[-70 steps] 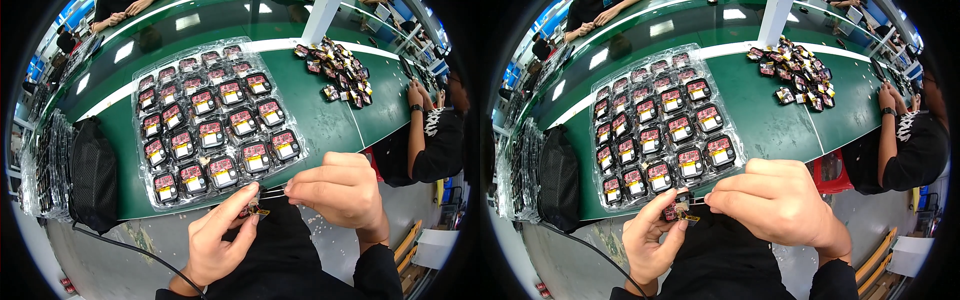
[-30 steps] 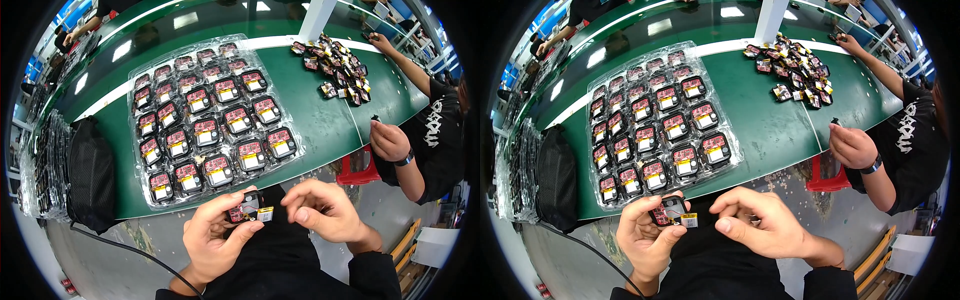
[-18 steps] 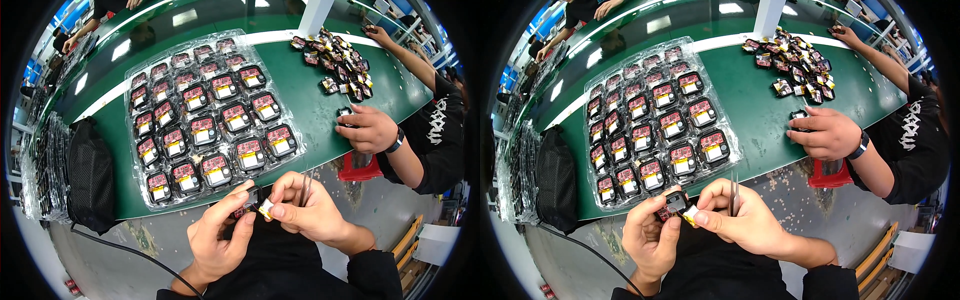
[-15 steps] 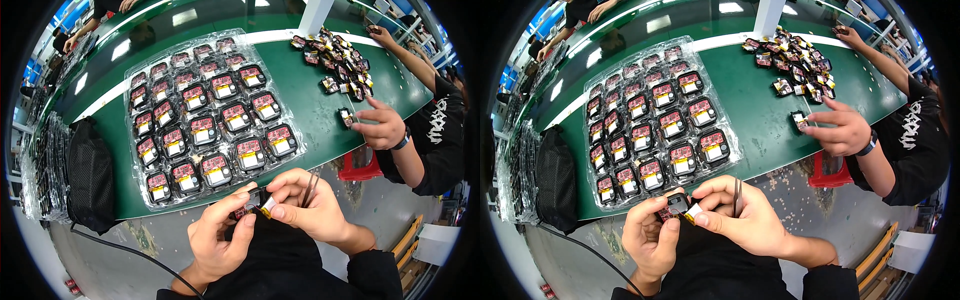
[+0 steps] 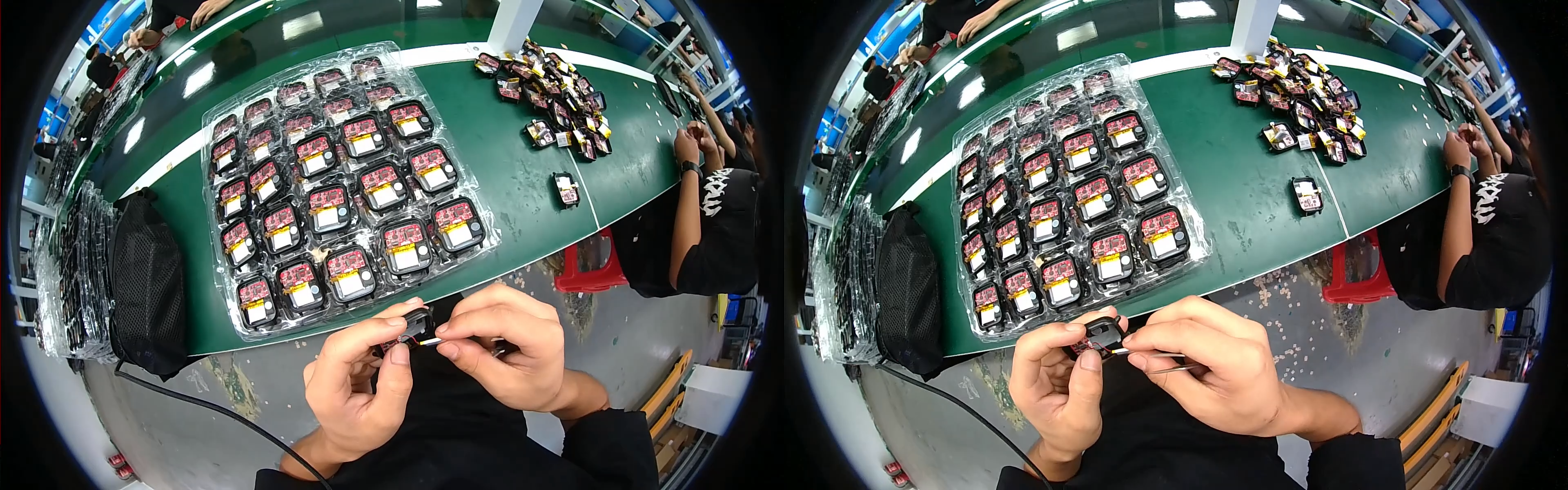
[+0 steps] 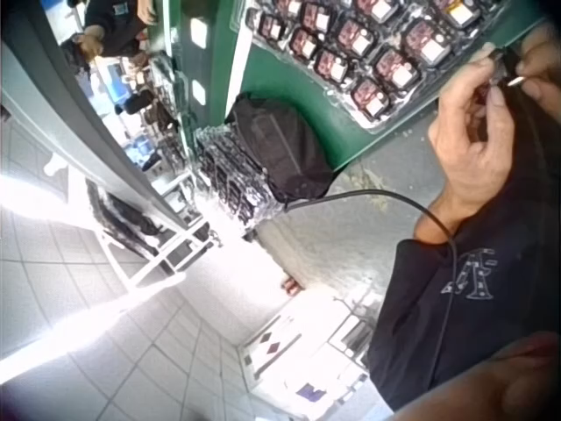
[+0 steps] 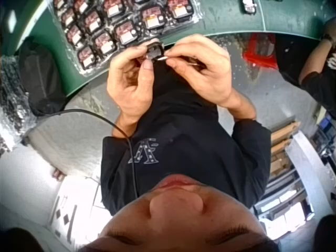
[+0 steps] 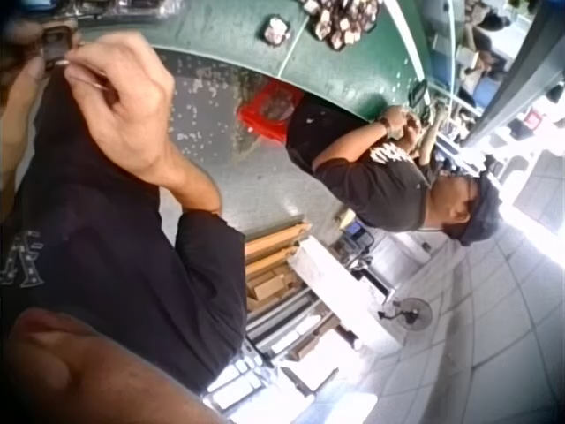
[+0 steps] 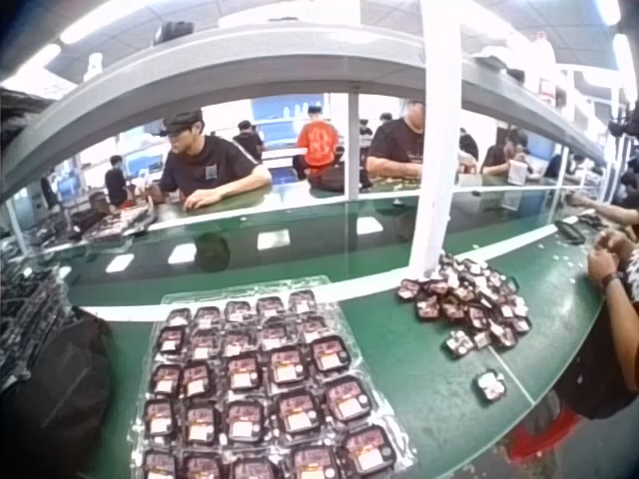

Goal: Assembling small electronic components, likely smartwatches, using tweezers to position small parts.

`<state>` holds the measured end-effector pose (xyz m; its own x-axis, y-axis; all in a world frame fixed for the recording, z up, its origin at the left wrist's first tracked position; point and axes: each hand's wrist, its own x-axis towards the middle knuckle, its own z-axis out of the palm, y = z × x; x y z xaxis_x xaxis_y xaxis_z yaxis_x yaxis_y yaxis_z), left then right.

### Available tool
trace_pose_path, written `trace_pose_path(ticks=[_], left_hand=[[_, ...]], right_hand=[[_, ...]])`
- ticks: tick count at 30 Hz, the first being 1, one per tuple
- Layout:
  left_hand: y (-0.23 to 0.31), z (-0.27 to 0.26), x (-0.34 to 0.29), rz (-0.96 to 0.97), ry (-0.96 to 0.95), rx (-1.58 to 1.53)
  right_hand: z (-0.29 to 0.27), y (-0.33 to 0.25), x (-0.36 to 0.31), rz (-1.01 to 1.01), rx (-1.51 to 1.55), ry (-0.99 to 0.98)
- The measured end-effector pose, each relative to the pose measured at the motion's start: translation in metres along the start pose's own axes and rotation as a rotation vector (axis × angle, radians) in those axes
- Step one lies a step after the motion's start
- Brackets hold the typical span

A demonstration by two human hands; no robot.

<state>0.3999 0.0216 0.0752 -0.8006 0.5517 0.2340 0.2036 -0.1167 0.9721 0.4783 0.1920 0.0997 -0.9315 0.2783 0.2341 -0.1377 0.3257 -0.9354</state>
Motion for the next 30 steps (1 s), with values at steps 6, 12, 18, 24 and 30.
trace_pose_path(ticks=[6,12,18,24,30], left_hand=[[-0.006,0.001,0.0,0.09,0.029,-0.001],[-0.005,0.002,0.001,0.077,0.027,-0.019],[-0.006,-0.001,0.002,0.051,0.034,0.015],[0.001,0.001,0.001,-0.127,0.069,-0.083],[-0.001,0.004,0.003,-0.129,0.072,-0.209]], right_hand=[[0.003,-0.003,0.001,-0.018,-0.063,0.052],[0.012,0.003,0.002,-0.1,-0.098,0.086],[0.015,0.0,0.003,-0.106,-0.158,0.125],[0.014,-0.001,0.001,-0.167,-0.182,0.118],[0.013,-0.003,-0.001,-0.2,-0.208,0.126]])
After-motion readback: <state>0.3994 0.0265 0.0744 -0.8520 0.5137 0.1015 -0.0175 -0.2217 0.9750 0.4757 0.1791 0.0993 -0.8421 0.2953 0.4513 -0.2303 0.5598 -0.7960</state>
